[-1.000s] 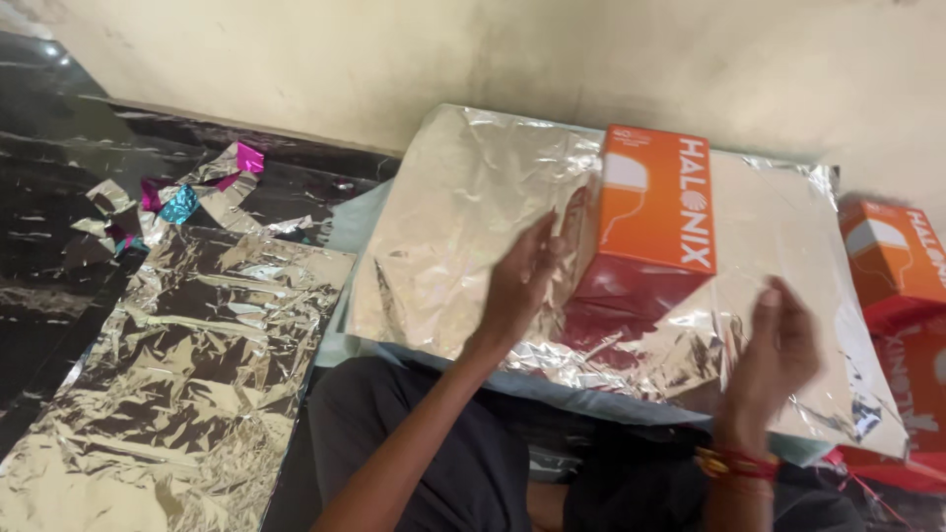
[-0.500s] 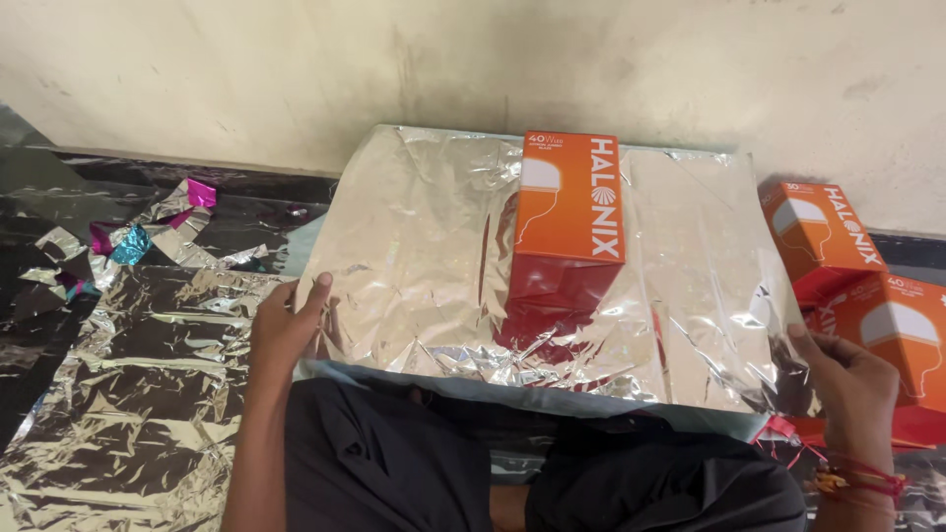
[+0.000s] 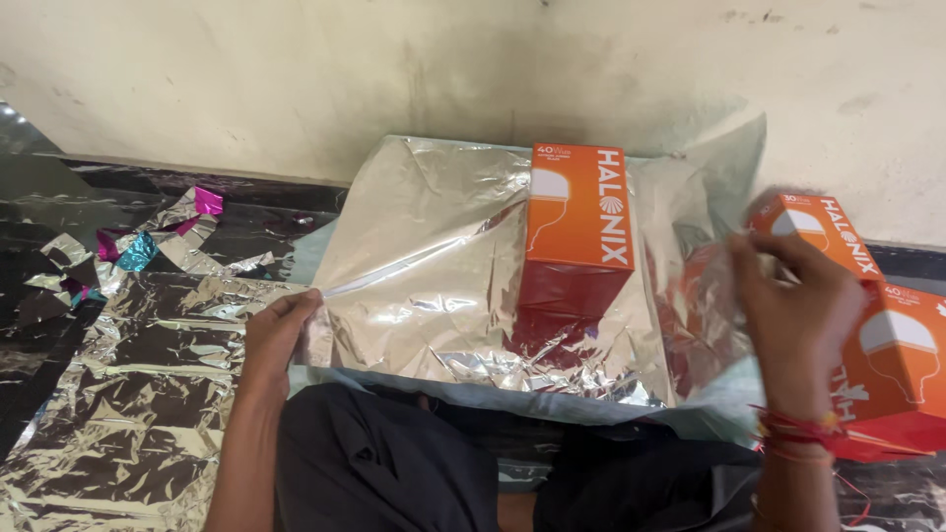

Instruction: The person wraps a small orange box with silver and teal metallic foil. They smooth the foil over the box, cut tape with scissors, and apply tape to secure the foil. The wrapped box remains on the cushioned surface.

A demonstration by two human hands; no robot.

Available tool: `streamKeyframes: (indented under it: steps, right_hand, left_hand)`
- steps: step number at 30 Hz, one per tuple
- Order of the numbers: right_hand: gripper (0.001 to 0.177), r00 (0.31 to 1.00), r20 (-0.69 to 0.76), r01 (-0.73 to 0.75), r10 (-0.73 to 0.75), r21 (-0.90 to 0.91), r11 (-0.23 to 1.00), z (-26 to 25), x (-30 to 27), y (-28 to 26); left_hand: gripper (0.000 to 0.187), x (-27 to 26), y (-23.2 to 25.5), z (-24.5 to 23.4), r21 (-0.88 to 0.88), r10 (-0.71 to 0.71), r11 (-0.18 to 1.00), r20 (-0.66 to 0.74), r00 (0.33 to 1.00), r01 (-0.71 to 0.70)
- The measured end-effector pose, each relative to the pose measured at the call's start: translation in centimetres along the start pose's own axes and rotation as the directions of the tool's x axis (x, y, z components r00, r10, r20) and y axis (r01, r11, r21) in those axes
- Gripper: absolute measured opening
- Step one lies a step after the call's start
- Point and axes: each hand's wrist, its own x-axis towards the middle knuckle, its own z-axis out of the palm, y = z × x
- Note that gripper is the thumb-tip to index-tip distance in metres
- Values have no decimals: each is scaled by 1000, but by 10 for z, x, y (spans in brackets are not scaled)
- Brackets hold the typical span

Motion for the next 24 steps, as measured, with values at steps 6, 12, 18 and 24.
streamKeyframes:
  steps: [6, 12, 18, 24]
  right_hand:
    - [16, 955, 64, 288, -290, 38, 957, 33, -14, -122]
    - [12, 920, 148, 368, -363, -8, 930, 56, -41, -180]
    - [13, 871, 163, 477, -463, -61, 877, 76, -56, -190]
    - [17, 843, 201, 532, -499, -179, 828, 89, -64, -191]
  left_hand:
    - [29, 4, -11, -3, -17, -28, 999, -3, 1000, 28]
    - [30, 0, -17, -4, -61, -10, 998, 39, 999, 13]
    - [45, -33, 8, 16, 601, 771, 580, -187, 609, -549]
    - [59, -60, 54, 132, 80, 557, 802, 258, 790, -592]
